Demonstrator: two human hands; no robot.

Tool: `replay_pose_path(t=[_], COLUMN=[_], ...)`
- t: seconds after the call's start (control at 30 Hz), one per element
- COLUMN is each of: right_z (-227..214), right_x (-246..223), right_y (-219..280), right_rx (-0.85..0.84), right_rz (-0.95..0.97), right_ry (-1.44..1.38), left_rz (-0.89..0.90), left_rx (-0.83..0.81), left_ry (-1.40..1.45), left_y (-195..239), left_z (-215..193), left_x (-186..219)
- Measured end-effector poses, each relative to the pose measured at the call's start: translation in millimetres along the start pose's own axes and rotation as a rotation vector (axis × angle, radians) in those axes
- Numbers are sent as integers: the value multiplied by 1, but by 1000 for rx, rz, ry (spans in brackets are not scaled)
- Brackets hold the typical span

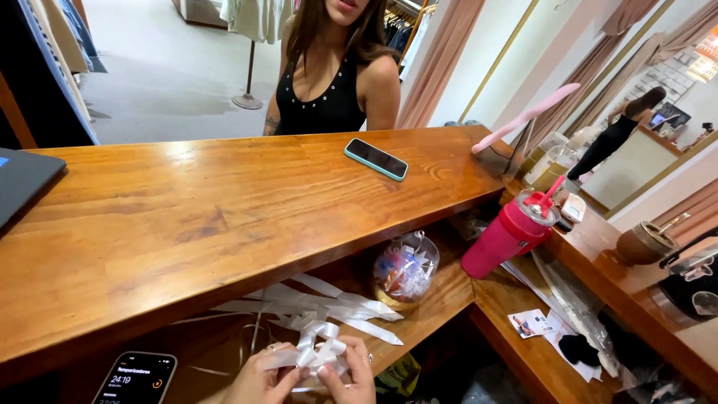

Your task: The person is making small decorative bows by folding and tying strips of white ribbon at a store counter.

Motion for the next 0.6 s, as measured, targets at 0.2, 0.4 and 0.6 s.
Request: replay_pose_path(t=[0.2,0.4,0.6], right_z=[5,-20,-39], right_x=[22,28,39], right_y=[12,26,18], right_rx=[-101,-25,68], right_rz=[364,522,513], right_ry=[-339,-140,121], left_rz=[64,-178,-269], left_rx=[-123,-263,-102], left_ry=[88,-307,-684], left_y=[-10,12,21], left_z=[-4,-11,-90], left_x=[57,26,64])
Point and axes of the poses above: each hand's wrist, its own y-axis away from the middle knuckle, its own z-axis out of the palm, x = y × z, the point moved 10 cm from there along -y, towards the middle knuckle, and after that the axes turned 5 degrees about -x, right-handed, at the moved point
